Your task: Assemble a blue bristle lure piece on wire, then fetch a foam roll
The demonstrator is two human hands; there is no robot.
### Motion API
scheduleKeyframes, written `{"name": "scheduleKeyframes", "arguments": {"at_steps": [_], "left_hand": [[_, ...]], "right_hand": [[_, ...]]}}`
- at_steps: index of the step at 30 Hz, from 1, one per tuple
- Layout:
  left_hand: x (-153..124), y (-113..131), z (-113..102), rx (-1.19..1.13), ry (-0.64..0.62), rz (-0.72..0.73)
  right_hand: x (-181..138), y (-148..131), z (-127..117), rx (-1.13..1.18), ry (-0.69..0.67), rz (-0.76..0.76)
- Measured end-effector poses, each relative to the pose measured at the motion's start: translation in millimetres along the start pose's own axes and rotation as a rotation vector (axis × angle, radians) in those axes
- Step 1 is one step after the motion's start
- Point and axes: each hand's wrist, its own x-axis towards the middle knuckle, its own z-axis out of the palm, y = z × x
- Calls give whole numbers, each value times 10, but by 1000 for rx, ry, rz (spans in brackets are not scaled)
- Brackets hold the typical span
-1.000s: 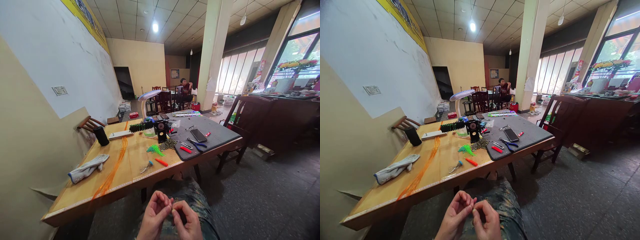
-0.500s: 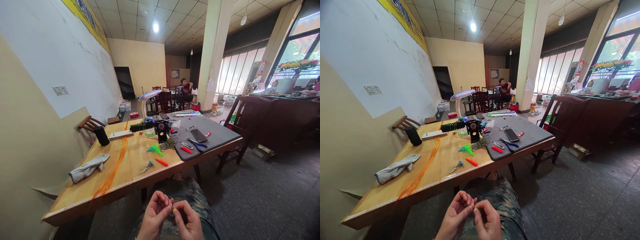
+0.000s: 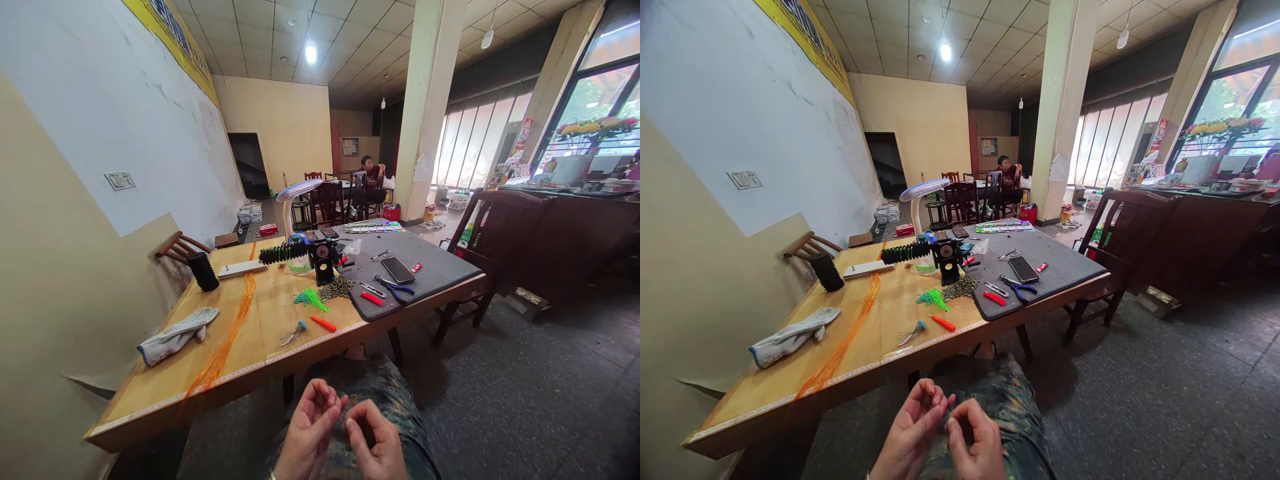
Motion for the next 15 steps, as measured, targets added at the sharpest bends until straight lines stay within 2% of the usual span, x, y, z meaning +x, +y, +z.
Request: {"name": "scheduleKeyframes", "arguments": {"at_steps": [15], "left_hand": [[19,-28,12,44,-41,41]], "right_hand": [[-6,-13,1,-3,14,-48]]}}
